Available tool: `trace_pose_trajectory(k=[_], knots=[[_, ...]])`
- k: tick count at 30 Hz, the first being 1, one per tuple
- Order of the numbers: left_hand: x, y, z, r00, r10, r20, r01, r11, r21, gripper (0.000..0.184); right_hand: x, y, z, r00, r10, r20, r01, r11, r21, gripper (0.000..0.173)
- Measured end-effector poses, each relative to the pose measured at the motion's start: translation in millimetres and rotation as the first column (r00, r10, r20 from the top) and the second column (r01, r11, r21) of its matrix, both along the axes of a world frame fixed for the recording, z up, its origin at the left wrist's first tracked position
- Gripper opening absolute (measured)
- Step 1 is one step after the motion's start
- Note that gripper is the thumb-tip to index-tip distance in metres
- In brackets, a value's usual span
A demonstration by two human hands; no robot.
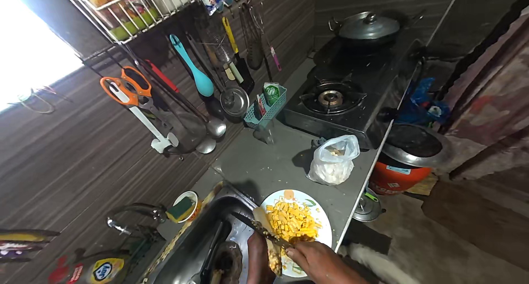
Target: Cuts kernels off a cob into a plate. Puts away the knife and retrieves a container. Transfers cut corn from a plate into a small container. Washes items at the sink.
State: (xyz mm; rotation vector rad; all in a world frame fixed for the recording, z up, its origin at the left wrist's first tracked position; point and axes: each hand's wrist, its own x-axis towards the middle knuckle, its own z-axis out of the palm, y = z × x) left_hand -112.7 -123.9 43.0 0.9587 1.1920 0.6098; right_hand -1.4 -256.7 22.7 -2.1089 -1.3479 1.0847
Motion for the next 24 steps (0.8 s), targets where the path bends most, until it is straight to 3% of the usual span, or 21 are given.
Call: trace_pose_trajectory(k=[6,9,13,24], knots=[[-4.5,14.7,-9.3,0.999,0.034,-0.02,-0.033,0.998,0.047,0.033,-5.5,-11.6,7.2,0.999,-0.021,0.045,0.021,1.0,-0.014,0.077],[-1.6,9.4,-6.5,1.0,0.014,-0.004,-0.014,1.0,-0.003,0.038,-2.9,-9.4,2.6,0.997,-0.039,0.069,0.04,0.999,-0.011,0.078],[3.7,-8.9,1.6,0.994,-0.076,-0.08,0.069,0.994,-0.088,0.05,9.7,5.1,3.2,0.997,-0.076,-0.025,0.074,0.995,-0.071,0.078],[-14.7,-12.8,2.7,0.996,-0.058,-0.072,0.05,0.993,-0.11,0.05,6.1,12.6,-7.4,0.999,-0.035,-0.036,0.033,0.998,-0.052,0.08]])
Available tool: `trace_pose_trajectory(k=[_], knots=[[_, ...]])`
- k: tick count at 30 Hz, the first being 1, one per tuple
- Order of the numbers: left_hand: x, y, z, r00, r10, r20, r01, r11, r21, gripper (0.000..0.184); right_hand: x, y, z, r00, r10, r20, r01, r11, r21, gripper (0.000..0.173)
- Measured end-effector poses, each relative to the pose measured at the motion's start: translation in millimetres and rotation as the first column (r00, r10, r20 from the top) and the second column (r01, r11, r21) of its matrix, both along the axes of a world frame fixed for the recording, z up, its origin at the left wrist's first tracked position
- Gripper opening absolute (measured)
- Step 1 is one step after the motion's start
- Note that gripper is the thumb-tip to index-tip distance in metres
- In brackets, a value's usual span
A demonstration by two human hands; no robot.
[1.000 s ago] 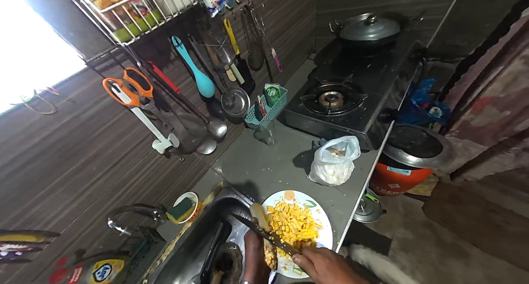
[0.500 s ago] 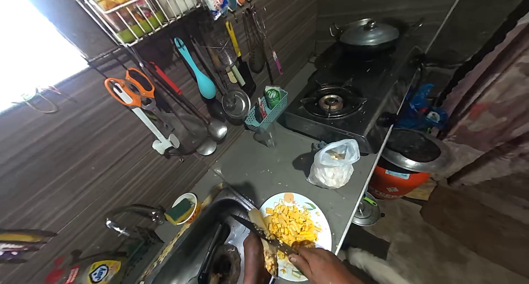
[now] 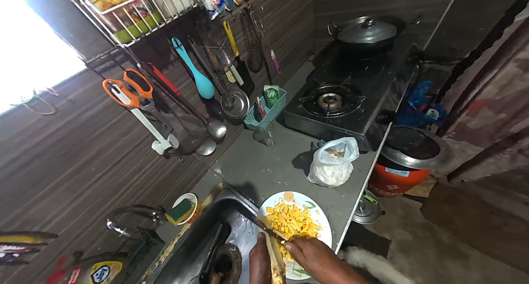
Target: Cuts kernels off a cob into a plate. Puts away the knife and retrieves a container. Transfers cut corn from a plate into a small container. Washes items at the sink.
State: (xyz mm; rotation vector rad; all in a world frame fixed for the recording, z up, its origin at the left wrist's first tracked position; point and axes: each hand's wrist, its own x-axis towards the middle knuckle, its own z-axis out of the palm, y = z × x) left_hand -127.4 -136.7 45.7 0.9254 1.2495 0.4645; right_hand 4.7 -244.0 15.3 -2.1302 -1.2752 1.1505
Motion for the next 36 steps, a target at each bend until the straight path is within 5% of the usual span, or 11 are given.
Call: trace_pose_trajectory(k=[23,36], knots=[[-31.1,-21.2,8.5,0.993,-0.003,0.118,0.019,0.991,-0.133,0.052,-10.6,6.2,12.8,0.998,0.066,0.022,-0.064,0.996,-0.059,0.081],[-38.4,-6.3,0.6,0.977,-0.001,0.215,0.062,0.958,-0.28,0.051,1.4,2.4,3.7,0.993,-0.064,-0.1,0.063,0.998,-0.012,0.074]])
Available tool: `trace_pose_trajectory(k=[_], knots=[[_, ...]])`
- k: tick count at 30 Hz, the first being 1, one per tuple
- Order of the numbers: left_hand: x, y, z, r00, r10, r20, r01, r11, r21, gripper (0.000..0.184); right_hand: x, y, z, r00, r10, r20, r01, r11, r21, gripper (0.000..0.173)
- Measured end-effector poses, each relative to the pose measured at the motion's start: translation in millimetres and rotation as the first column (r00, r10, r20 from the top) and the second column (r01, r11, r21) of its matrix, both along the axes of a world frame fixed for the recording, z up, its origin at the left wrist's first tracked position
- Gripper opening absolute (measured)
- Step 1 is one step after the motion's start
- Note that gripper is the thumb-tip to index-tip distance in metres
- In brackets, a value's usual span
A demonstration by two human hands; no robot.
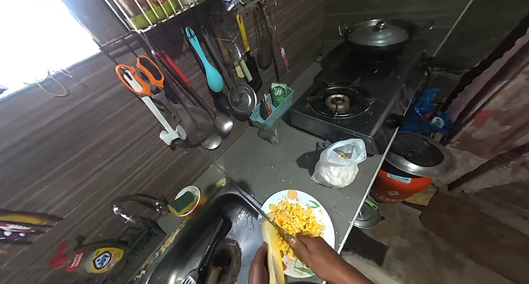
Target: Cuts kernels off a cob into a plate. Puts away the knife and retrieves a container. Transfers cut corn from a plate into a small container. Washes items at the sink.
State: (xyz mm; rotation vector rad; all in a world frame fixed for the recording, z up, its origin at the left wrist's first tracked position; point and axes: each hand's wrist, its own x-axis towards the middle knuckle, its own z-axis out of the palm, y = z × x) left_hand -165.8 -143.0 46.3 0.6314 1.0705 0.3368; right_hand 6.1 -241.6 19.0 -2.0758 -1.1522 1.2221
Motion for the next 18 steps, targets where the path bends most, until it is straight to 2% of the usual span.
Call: trace_pose_trajectory(k=[3,5,7,9,13,18], knots=[[10.5,16.2,-0.5,0.999,0.0,0.039,-0.003,0.998,0.067,0.057,-6.3,-13.7,10.5,0.999,-0.032,0.01,0.031,0.996,0.086,0.069],[21.8,27.8,-1.0,0.999,0.025,0.025,-0.028,0.992,0.121,0.053,-12.1,-25.7,19.4,0.998,-0.04,0.043,0.033,0.988,0.153,0.067],[33.9,36.8,-0.6,0.998,0.053,-0.042,-0.041,0.968,0.248,0.046,-15.9,-36.8,30.4,0.997,-0.034,0.069,0.019,0.978,0.208,0.065],[42.5,46.3,-5.7,0.998,0.054,-0.033,-0.04,0.941,0.336,0.043,-18.8,-46.2,34.1,0.994,-0.038,0.099,0.012,0.968,0.25,0.063],[59.5,65.1,-21.7,0.986,0.046,0.159,-0.079,0.975,0.207,0.05,-20.3,-58.8,35.0,0.984,-0.018,0.177,-0.03,0.964,0.266,0.062],[69.9,64.6,-17.4,0.992,0.042,0.118,-0.065,0.977,0.201,0.047,-19.4,-66.8,32.8,0.978,-0.044,0.206,-0.009,0.969,0.248,0.063]])
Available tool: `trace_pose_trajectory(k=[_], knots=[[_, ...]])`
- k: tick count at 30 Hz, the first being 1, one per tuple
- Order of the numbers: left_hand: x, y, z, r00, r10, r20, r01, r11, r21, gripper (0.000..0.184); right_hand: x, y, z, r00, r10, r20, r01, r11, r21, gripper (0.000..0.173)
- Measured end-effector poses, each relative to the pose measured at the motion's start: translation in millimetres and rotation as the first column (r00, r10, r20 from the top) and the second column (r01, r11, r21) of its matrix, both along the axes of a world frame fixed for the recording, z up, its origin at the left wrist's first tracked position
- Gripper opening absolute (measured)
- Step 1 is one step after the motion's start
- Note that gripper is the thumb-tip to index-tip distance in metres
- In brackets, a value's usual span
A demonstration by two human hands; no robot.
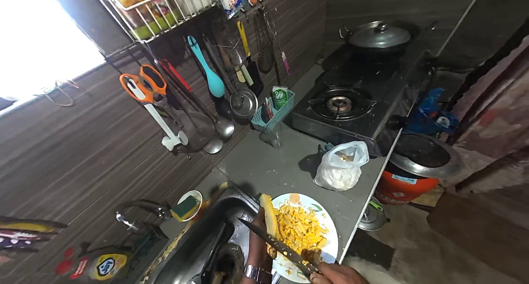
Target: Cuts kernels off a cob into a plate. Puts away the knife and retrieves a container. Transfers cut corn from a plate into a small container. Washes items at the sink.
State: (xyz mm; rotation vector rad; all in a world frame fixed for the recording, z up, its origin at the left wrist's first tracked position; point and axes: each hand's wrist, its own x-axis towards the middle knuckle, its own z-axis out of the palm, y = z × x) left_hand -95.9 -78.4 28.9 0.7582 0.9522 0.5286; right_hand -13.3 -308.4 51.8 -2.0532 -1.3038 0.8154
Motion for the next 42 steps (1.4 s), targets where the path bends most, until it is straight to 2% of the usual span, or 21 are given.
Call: trace_pose_trajectory(k=[4,9,15,20,27,32,38,42], knots=[[-1.6,-18.9,9.3,1.0,0.015,-0.026,-0.012,0.994,0.104,0.037,1.6,4.2,-2.4,0.999,-0.026,0.039,0.029,0.996,-0.079,0.069],[-4.9,-33.7,9.1,0.993,0.051,-0.105,-0.03,0.981,0.19,0.033,4.8,17.7,-8.2,0.999,-0.016,0.034,0.021,0.989,-0.143,0.074],[-10.7,-41.6,12.0,0.977,0.108,-0.186,-0.077,0.983,0.167,0.035,9.2,36.9,-16.9,0.998,0.057,-0.008,-0.057,0.978,-0.199,0.078],[-11.1,-31.7,7.2,0.965,0.163,-0.204,-0.126,0.976,0.179,0.032,4.8,27.4,-17.8,0.999,0.038,0.008,-0.036,0.981,-0.189,0.076],[-9.2,-52.3,13.1,0.96,0.077,-0.268,-0.043,0.99,0.133,0.037,14.5,44.9,-24.2,0.999,0.018,-0.047,-0.028,0.974,-0.223,0.078],[-15.3,-46.4,14.0,0.961,0.088,-0.261,-0.054,0.989,0.135,0.037,12.2,42.4,-23.4,0.999,0.029,-0.046,-0.039,0.974,-0.225,0.079],[-16.4,-60.6,17.2,0.949,0.069,-0.307,-0.046,0.996,0.08,0.042,20.2,57.5,-26.7,0.997,0.039,-0.066,-0.054,0.969,-0.241,0.081],[-21.4,-50.0,20.2,0.946,0.093,-0.31,-0.058,0.991,0.12,0.042,17.5,51.8,-27.3,0.996,0.042,-0.085,-0.063,0.962,-0.264,0.081]])
